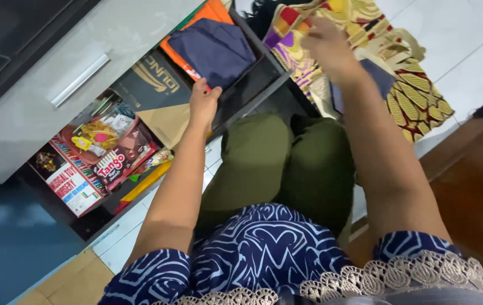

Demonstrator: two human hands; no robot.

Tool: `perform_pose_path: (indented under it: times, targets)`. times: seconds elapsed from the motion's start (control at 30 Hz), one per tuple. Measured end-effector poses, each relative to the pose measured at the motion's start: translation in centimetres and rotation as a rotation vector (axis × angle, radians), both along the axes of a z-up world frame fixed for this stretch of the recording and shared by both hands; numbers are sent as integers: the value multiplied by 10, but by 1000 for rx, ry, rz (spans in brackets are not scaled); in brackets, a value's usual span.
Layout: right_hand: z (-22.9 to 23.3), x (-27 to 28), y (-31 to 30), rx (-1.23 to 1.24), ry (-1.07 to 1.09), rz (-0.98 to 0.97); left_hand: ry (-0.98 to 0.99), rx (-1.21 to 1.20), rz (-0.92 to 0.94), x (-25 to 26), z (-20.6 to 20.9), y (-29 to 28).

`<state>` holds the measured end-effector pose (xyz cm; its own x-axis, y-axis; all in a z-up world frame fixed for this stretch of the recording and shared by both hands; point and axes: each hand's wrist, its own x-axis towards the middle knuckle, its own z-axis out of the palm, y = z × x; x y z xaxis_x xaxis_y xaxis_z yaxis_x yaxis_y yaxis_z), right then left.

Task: Organize items from a drawer by sorting them into a plastic basket.

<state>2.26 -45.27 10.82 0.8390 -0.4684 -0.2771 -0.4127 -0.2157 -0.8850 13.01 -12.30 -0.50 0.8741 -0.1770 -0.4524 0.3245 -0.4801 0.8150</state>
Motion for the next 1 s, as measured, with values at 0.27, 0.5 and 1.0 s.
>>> perform_pose_path:
  times: [0.27, 0.5, 1.0]
  targets:
    - [-46, 97, 126, -316, 416, 320, 328, -331, 314, 38, -21, -4]
    - [-78, 91, 124, -243, 588, 365, 669, -426, 380, 46, 25, -10]
    - [-18, 86, 108, 32, 343, -82, 658, -421, 396, 46, 58, -23]
